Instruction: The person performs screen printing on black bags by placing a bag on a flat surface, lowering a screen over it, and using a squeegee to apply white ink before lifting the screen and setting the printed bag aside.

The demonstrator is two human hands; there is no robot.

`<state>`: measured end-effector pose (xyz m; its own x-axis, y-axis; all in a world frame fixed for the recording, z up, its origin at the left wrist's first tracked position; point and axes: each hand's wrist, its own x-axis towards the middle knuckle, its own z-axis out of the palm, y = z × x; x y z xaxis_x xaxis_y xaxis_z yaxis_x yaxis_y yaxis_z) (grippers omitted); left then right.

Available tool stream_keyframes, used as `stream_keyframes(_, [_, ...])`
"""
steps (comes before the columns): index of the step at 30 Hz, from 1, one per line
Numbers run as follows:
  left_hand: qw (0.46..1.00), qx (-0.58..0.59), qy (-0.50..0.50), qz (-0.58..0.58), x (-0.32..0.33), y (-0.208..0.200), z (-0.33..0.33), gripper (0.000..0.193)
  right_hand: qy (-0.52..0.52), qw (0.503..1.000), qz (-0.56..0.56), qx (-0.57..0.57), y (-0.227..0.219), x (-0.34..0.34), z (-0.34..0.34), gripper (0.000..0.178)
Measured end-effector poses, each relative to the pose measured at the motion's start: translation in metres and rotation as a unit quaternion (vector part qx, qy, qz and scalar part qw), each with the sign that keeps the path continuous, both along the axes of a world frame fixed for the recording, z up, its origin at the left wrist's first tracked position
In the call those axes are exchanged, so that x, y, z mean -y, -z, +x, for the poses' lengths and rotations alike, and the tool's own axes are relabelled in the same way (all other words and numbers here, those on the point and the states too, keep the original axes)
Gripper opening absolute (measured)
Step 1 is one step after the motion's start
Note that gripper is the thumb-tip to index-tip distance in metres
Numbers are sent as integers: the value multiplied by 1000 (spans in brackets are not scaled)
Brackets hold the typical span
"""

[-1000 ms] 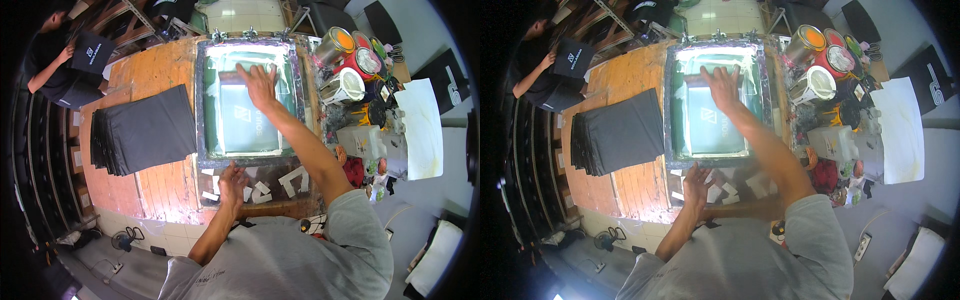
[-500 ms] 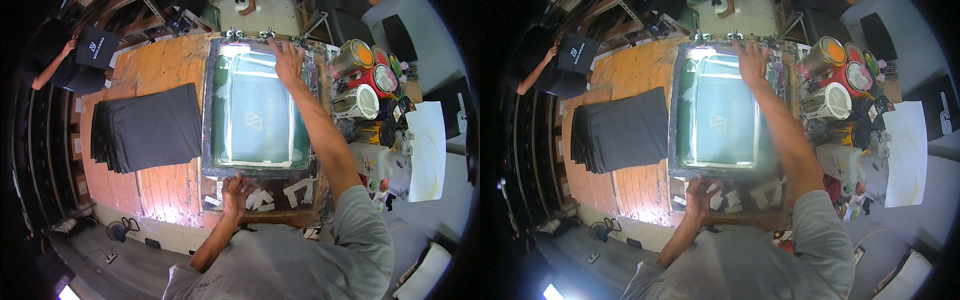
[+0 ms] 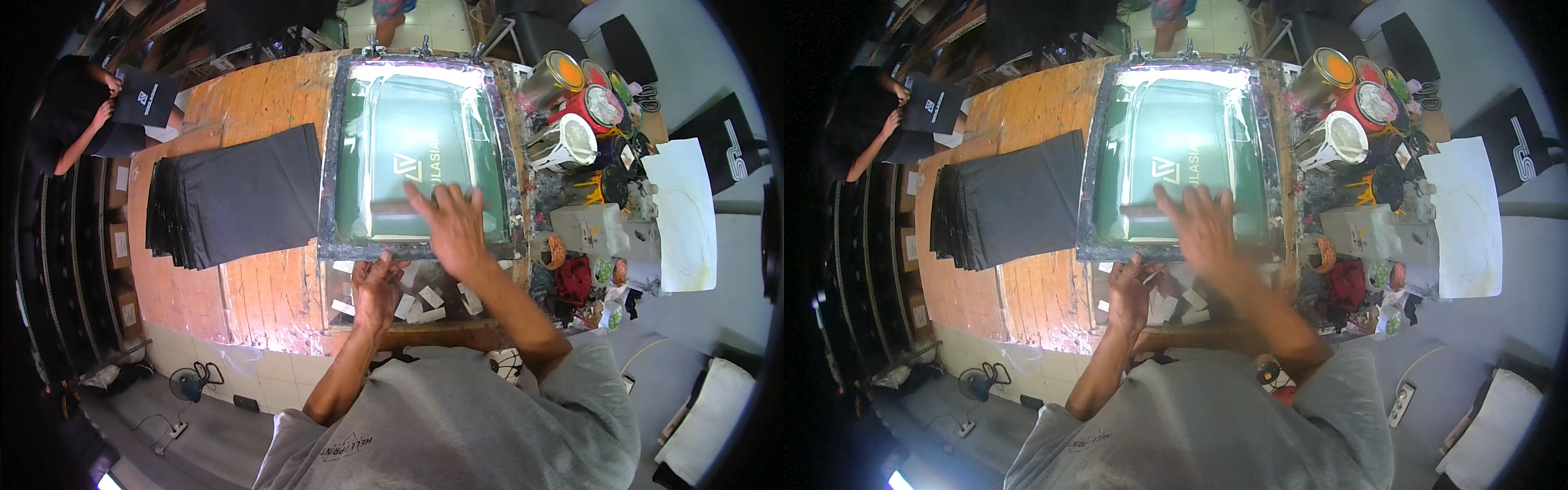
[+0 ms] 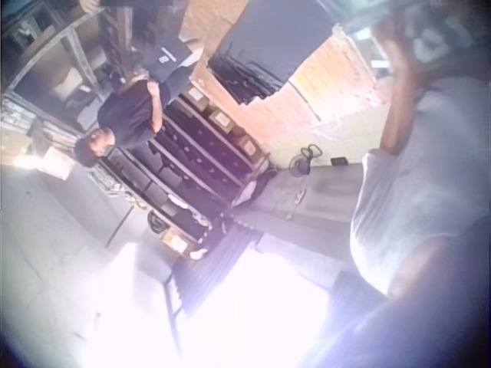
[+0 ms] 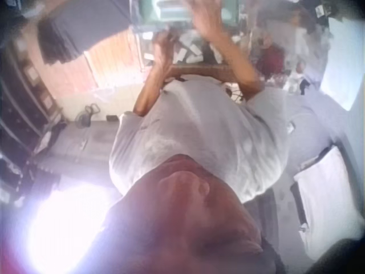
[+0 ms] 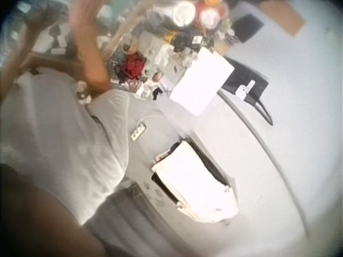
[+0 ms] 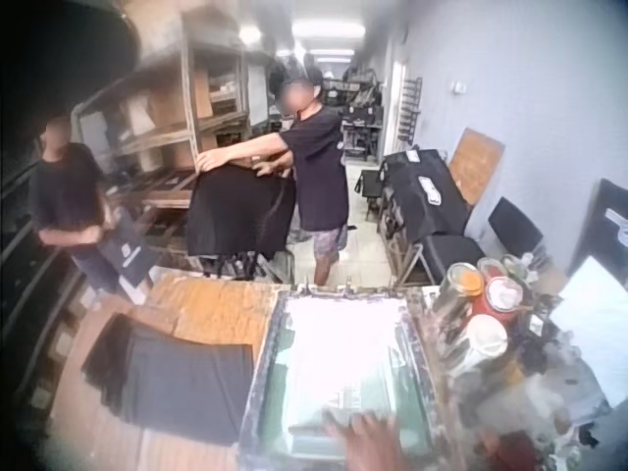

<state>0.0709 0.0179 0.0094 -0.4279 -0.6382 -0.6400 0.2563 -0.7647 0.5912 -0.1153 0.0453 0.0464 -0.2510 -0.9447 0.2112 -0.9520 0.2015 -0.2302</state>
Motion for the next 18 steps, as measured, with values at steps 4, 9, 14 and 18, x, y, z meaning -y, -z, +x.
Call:
stream_keyframes(4, [1000, -12, 14, -25, 10, -32, -6, 34, 5, 999, -43, -9, -42, -23, 24, 58])
stream_keyframes(9, [979, -158, -13, -128, 33, -82, -20, 28, 11, 985, -151, -79, -102, 11, 0, 59])
stream_keyframes(14, [947, -152, 26, -283, 106, -68, -38, 26, 0, 966, -230, -119, -143, 58, -50, 51])
stream_keyframes(18, [794, 443, 57, -412, 166, 17, -61, 40, -7, 989, -132, -60, -193, 82, -70, 40])
